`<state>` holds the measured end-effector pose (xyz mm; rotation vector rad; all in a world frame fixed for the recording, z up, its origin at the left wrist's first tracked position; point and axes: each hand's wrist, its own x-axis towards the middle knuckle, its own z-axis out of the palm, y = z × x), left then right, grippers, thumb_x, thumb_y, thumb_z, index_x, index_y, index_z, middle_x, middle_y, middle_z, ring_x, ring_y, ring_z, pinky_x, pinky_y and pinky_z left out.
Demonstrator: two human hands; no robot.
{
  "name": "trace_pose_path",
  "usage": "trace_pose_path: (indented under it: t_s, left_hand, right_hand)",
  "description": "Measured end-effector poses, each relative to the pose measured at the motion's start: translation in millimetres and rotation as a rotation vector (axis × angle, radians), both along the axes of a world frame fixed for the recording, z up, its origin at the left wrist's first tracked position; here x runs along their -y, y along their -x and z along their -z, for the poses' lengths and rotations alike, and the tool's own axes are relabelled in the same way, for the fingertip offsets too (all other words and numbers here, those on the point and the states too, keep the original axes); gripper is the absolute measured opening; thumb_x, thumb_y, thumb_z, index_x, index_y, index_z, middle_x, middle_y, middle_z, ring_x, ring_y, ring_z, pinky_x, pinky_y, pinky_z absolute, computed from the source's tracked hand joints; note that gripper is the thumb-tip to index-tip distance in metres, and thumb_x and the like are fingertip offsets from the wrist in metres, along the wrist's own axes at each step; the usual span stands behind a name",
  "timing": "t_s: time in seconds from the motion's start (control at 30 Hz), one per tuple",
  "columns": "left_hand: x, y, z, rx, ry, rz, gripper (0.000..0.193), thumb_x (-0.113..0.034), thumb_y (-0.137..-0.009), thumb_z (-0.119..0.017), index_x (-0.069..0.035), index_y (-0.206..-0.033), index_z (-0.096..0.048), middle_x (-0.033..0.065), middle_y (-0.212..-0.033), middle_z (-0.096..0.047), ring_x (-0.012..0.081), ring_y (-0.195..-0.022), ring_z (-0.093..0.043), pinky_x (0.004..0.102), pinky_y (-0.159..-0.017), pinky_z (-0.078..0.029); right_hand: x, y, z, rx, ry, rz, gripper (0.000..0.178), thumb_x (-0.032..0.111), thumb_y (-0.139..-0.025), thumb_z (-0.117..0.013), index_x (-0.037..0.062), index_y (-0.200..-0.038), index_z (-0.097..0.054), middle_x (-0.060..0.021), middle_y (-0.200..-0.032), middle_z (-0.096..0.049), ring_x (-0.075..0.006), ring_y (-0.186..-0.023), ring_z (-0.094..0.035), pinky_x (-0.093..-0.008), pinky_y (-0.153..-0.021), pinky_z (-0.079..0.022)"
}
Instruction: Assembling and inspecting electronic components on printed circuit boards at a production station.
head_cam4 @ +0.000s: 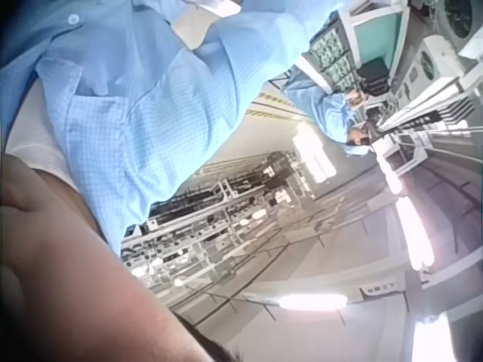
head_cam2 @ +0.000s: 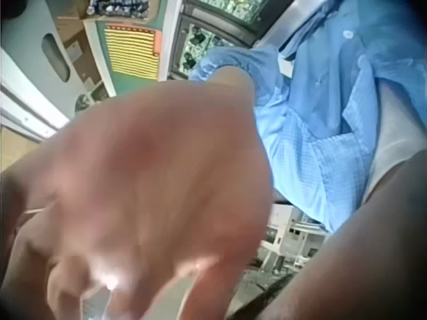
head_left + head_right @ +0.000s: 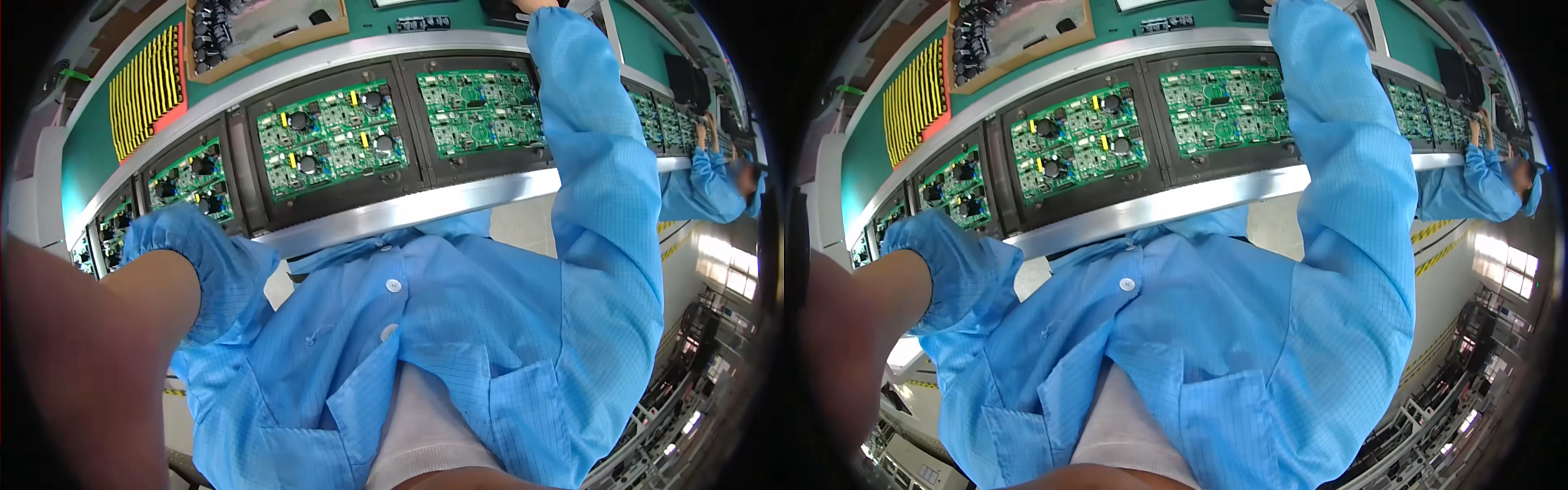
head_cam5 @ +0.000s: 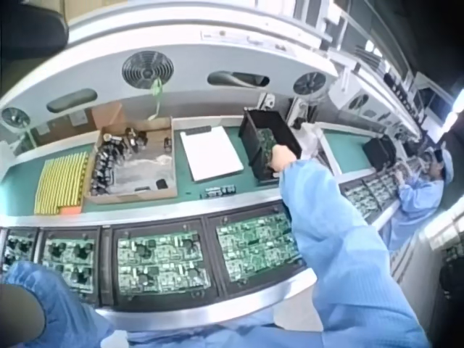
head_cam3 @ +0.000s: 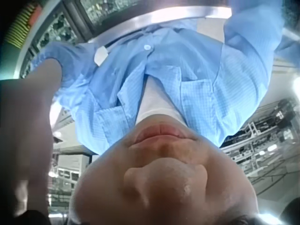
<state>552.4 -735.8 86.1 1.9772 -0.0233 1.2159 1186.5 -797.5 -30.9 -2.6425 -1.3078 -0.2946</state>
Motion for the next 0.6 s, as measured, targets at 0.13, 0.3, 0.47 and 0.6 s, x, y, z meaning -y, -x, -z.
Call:
trace_pose_path:
  t_s: [0.13,0.3,0.47,0.6]
  left_hand:
    - [-30.1,-20.6,8.4,-0.002,-0.026,-0.019,0.021,-0.008,-0.087,-0.071,-0.004,-0.107,-0.069,0.0057,-0.109,-0.065,0.0215,-0.096,-0.06,0.0362,-0.087,-0.047]
    - [-17.9,-9.7,19.8,0.001,-0.017,-0.091,0.023,-0.007,-0.086,-0.071,-0.004,-0.108,-0.069,0.0061,-0.109,-0.065,0.0219,-0.096,-0.06,0.036,-0.086,-0.047]
    - [-17.4,-34.9,37.0,0.02,-0.028,-0.153,0.025,-0.006,-0.085,-0.072,-0.003,-0.109,-0.069,0.0064,-0.11,-0.066,0.0222,-0.096,-0.061,0.0357,-0.085,-0.048]
    - [-9.5,-88.2,29.2,0.151,-0.133,-0.199,0.026,-0.006,-0.085,-0.073,-0.003,-0.11,-0.069,0.0067,-0.11,-0.066,0.0224,-0.095,-0.061,0.0355,-0.085,-0.048]
  right_hand:
    - [2.5,-15.7,11.3,0.042,-0.101,0.014,0.026,0.018,-0.074,-0.085,-0.0001,-0.088,-0.072,-0.026,-0.091,-0.073,-0.0421,-0.091,-0.072,-0.0494,-0.08,-0.059]
    - [3.2,-40.0,15.2,-0.009,-0.039,-0.037,0.026,0.017,-0.075,-0.085,-0.003,-0.087,-0.071,-0.0273,-0.09,-0.072,-0.0421,-0.091,-0.072,-0.0478,-0.081,-0.06]
    - [-14.7,-38.6,29.4,0.137,-0.147,-0.037,0.026,0.018,-0.075,-0.083,-0.0026,-0.087,-0.073,-0.0271,-0.087,-0.072,-0.0431,-0.087,-0.072,-0.0479,-0.08,-0.06]
    - [10.7,-25.3,15.9,0.113,-0.231,-0.192,0.016,0.021,-0.075,-0.073,0.0091,-0.084,-0.078,-0.0162,-0.083,-0.074,-0.0364,-0.083,-0.073,-0.0435,-0.079,-0.059]
